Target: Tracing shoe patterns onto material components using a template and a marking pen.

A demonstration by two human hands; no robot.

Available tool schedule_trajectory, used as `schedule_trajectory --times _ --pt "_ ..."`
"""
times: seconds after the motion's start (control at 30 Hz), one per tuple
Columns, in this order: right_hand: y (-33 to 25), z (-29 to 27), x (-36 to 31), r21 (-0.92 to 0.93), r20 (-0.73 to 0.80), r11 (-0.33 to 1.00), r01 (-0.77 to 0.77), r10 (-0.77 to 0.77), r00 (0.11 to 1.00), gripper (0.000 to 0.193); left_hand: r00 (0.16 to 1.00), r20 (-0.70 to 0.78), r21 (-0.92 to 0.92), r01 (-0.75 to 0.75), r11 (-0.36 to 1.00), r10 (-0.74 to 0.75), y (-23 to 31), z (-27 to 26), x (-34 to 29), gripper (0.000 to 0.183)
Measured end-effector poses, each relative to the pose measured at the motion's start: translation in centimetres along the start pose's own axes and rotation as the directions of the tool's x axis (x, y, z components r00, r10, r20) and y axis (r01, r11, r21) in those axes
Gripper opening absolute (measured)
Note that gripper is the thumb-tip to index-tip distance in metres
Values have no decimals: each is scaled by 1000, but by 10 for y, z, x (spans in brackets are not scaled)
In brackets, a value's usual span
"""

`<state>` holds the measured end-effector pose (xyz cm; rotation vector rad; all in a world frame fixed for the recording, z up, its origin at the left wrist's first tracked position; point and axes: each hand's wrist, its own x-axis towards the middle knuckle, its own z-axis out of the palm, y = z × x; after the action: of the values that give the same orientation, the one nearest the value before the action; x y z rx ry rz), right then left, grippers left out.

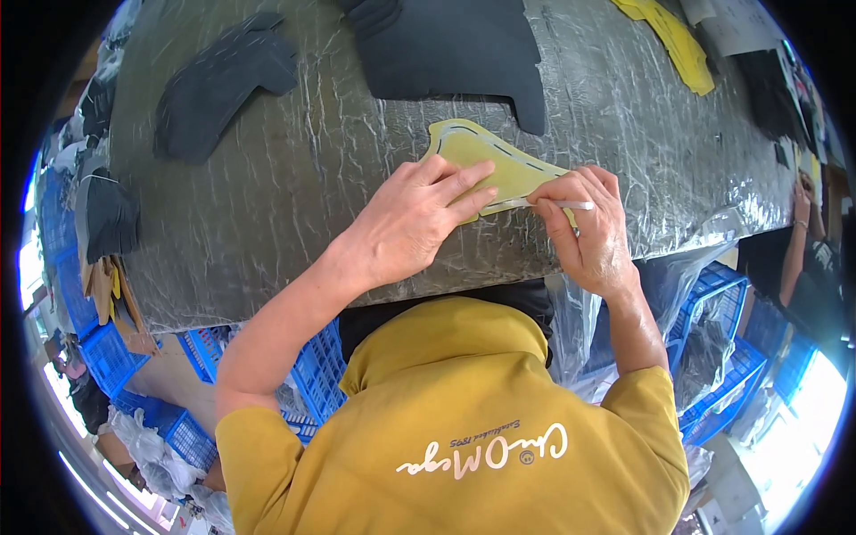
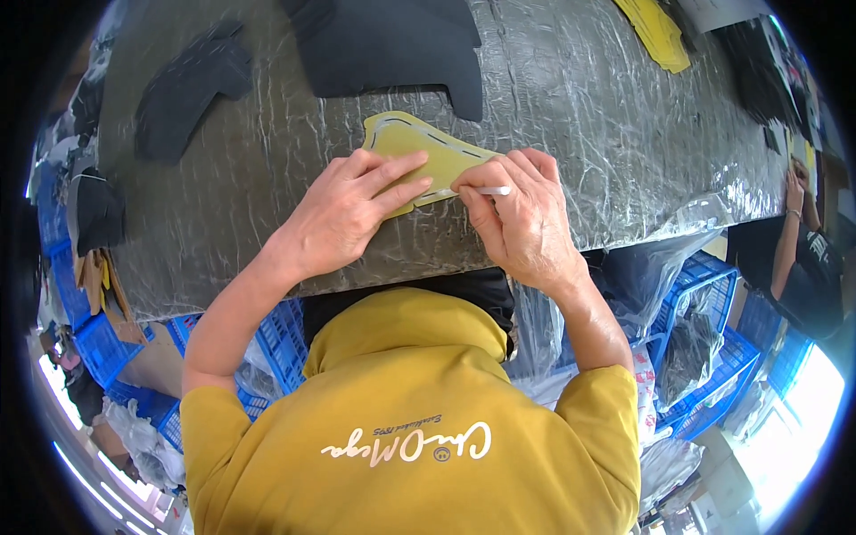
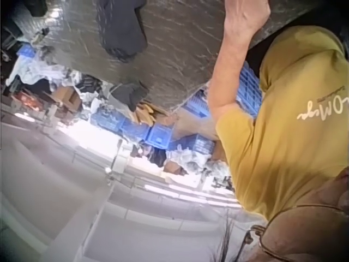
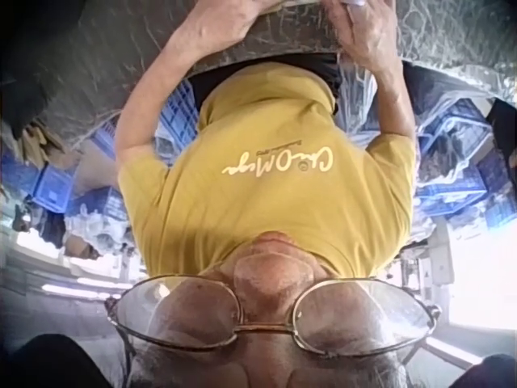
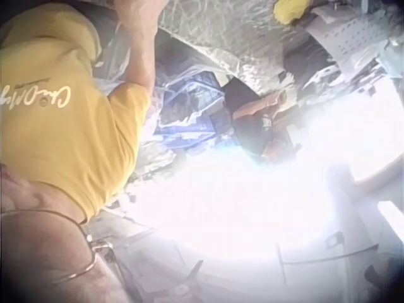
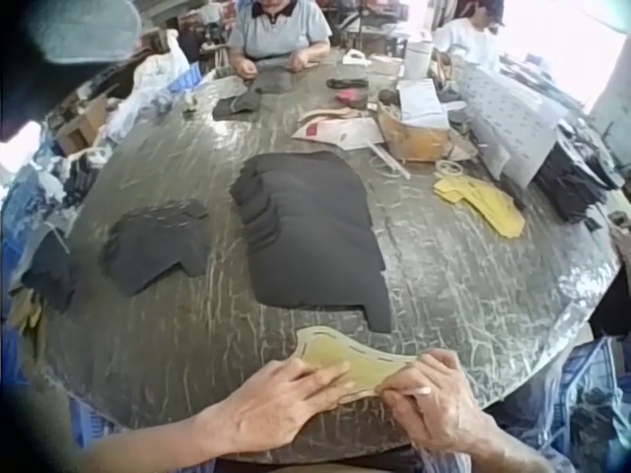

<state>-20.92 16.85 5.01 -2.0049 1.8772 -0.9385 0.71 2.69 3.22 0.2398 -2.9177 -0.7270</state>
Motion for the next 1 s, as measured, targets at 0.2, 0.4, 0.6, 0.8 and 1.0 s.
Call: schedule_trajectory --times 0.2,0.4,0.6,0.8,1.0 --pt "6 -13 -5 -56 -20 998 -22 21 1000 7 999 -19 114 29 993 -27 14 6 0 53" --pt "10 -18 -9 -72 -53 993 -89 85 995 4 999 -42 226 37 973 -29 23 13 -1 51" --pt "15 -22 -14 -70 -73 983 -170 165 984 3 995 -96 245 35 969 -12 24 17 0 49" --pt "19 -22 -18 -57 -109 978 -201 194 975 2 997 -68 289 54 956 -36 26 19 -1 53" --pt "19 -25 -18 -100 -144 975 -199 184 972 2 996 -78 318 74 945 -52 28 20 -1 62"
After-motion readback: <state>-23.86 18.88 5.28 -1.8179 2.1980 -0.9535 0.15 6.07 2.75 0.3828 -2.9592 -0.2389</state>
